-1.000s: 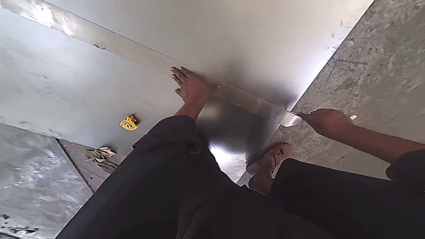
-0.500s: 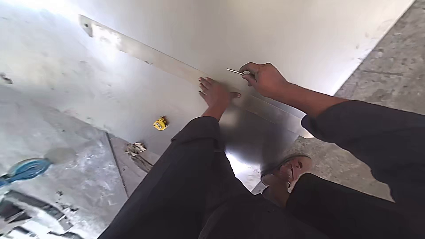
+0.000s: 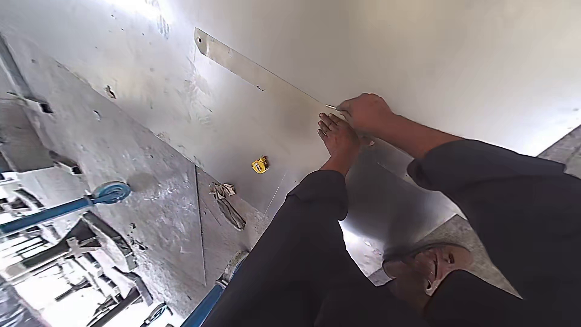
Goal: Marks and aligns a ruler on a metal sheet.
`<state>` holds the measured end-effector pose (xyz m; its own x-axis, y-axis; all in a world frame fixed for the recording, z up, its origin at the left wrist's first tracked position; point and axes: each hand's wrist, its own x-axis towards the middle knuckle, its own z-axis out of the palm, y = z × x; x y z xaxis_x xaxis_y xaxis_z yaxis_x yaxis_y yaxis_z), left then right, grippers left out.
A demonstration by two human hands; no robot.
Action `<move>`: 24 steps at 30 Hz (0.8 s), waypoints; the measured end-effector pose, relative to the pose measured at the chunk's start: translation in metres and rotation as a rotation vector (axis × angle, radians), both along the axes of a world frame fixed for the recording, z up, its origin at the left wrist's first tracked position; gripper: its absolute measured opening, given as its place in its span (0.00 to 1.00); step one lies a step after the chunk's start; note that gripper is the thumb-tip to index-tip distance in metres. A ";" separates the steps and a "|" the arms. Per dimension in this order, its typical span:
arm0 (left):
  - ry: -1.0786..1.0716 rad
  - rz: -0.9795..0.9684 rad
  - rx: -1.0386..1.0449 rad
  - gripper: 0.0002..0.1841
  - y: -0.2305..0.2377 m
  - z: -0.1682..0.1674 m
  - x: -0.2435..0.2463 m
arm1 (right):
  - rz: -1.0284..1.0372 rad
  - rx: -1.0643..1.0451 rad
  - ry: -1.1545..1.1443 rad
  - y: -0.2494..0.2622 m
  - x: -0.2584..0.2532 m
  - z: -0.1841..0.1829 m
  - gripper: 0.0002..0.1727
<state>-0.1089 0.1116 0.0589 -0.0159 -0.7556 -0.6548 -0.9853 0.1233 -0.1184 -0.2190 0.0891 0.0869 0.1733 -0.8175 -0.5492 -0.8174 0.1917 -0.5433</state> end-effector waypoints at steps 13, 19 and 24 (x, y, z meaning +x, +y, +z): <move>-0.057 0.009 0.015 0.88 -0.003 0.003 -0.004 | 0.022 0.411 0.235 0.368 -0.167 0.052 0.21; -0.068 -0.018 0.002 0.88 -0.004 0.004 -0.005 | -0.192 0.329 0.146 0.393 -0.173 0.054 0.21; -0.075 -0.050 0.017 0.87 -0.004 0.010 -0.005 | -0.383 -0.286 0.179 0.394 -0.134 0.005 0.23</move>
<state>-0.1138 0.1076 0.0690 -0.0035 -0.7437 -0.6685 -0.9664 0.1745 -0.1890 -0.3530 0.4827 0.0920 -0.2446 -0.9260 -0.2877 -0.8028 0.3598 -0.4755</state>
